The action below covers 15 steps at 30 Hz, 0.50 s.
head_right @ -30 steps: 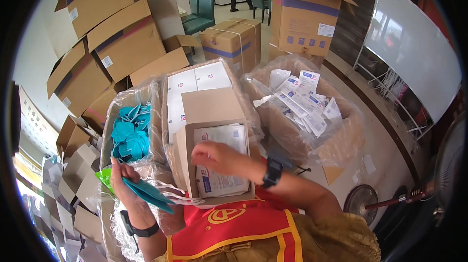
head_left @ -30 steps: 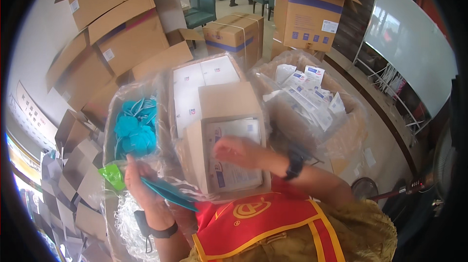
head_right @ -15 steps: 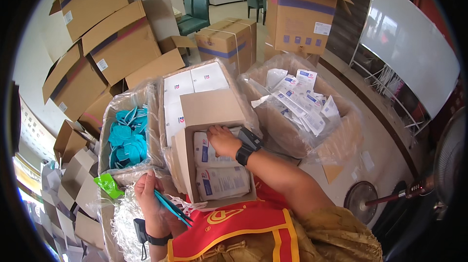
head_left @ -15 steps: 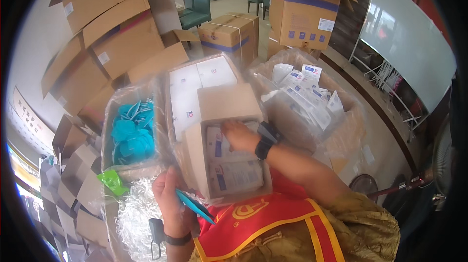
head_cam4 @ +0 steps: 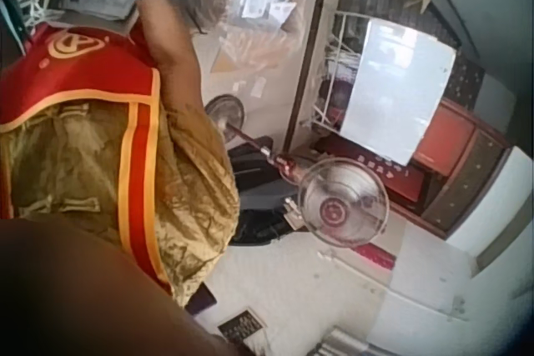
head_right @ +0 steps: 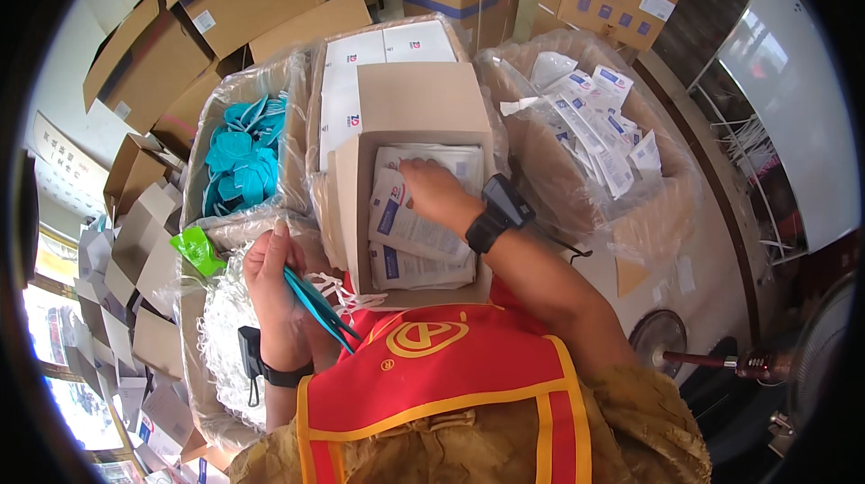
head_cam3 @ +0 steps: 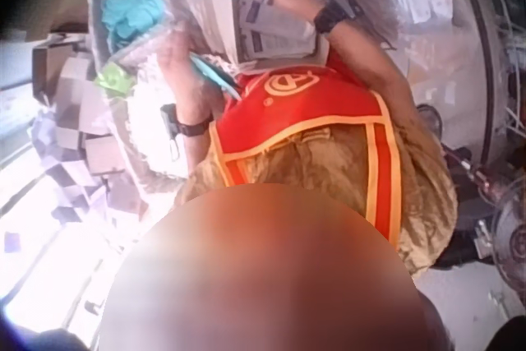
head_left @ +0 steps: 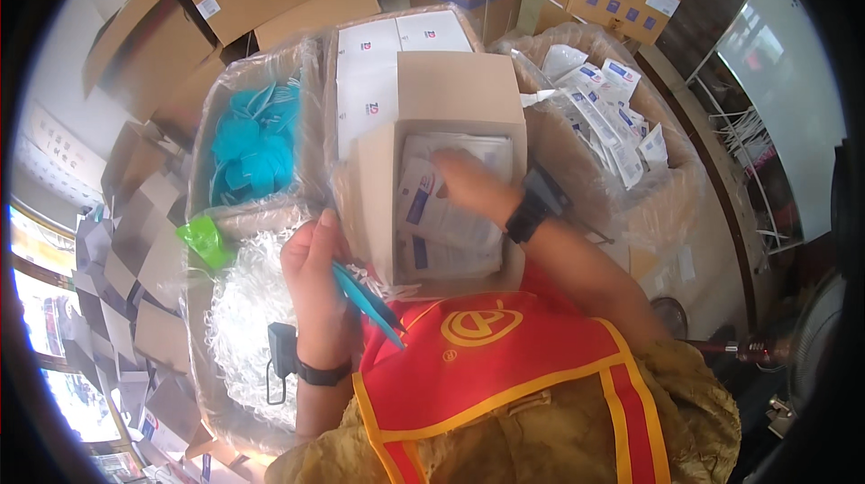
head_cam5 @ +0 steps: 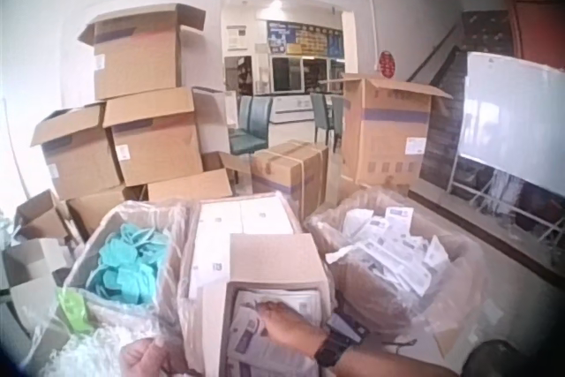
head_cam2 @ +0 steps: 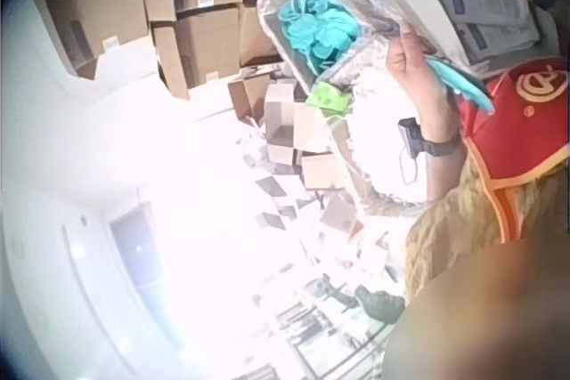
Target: The recorder is taking face masks from a large bin and placing them into smaller cardboard boxes.
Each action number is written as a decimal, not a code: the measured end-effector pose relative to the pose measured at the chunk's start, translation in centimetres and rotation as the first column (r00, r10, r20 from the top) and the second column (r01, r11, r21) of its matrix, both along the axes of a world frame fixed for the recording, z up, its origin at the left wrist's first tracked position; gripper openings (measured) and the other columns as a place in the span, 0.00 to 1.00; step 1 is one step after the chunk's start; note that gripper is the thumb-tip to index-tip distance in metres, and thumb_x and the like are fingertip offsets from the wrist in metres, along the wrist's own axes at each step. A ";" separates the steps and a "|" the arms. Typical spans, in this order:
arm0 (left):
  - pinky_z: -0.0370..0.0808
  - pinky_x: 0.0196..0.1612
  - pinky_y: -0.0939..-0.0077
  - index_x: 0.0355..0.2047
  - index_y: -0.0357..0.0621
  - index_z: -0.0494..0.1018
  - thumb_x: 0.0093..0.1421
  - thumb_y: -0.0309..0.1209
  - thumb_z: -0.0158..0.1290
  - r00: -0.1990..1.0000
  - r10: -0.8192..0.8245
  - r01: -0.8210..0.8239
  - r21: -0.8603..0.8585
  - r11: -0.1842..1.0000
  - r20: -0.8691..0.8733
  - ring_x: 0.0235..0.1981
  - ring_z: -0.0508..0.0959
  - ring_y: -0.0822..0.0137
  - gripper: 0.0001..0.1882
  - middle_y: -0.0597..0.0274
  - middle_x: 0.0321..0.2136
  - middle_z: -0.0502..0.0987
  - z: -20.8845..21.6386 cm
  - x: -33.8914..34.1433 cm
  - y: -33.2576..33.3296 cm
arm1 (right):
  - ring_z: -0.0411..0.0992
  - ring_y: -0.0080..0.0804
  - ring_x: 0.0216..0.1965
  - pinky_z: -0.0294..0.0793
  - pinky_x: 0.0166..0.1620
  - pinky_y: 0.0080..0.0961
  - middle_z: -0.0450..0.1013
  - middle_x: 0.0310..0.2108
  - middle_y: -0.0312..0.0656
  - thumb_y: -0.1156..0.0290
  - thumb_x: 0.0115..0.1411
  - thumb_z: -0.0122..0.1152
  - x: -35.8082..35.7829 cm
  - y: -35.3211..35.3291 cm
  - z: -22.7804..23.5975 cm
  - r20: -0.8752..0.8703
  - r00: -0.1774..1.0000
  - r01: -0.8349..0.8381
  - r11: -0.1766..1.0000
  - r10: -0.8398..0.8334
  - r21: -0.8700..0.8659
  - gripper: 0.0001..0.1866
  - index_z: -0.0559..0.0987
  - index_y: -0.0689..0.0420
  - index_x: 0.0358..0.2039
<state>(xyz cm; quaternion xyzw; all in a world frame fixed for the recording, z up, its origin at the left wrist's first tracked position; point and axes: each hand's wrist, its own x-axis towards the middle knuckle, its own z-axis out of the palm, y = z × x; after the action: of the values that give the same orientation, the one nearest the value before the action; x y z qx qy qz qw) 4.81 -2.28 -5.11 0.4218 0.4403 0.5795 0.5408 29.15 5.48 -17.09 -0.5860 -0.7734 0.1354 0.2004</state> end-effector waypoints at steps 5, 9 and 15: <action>0.53 0.15 0.83 0.15 0.46 0.64 0.65 0.35 0.52 1.000 -0.018 0.018 0.001 1.000 0.012 0.11 0.60 0.77 0.21 0.66 0.11 0.64 -0.5 0.2 -0.2 | 0.74 0.47 0.40 0.71 0.43 0.38 0.74 0.35 0.52 0.72 0.46 0.70 0.4 0.0 0.2 -0.283 0.956 0.067 0.996 -0.083 -0.065 0.20 0.75 0.63 0.40; 0.53 0.15 0.82 0.15 0.46 0.64 0.65 0.35 0.52 1.000 0.005 -0.004 0.025 1.000 -0.028 0.11 0.59 0.77 0.21 0.66 0.11 0.64 -0.4 -0.7 0.1 | 0.74 0.47 0.35 0.71 0.39 0.38 0.75 0.30 0.52 0.67 0.52 0.64 0.5 -1.6 3.9 -0.421 0.907 -0.151 0.950 0.022 -0.275 0.12 0.77 0.63 0.32; 0.53 0.15 0.83 0.14 0.46 0.64 0.65 0.35 0.51 0.999 0.046 -0.044 0.073 0.996 -0.023 0.11 0.59 0.77 0.21 0.65 0.11 0.64 -1.2 -1.1 0.8 | 0.74 0.48 0.36 0.73 0.41 0.42 0.74 0.32 0.49 0.69 0.49 0.62 -2.4 -4.4 -1.4 0.044 0.977 -0.196 0.965 0.207 -0.175 0.09 0.80 0.58 0.32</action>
<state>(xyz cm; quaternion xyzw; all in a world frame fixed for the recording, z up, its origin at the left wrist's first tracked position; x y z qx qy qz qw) 3.74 -1.52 -6.30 0.4380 0.4350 0.6017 0.5068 26.74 1.08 -18.51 -0.5232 -0.8204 0.2023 0.1108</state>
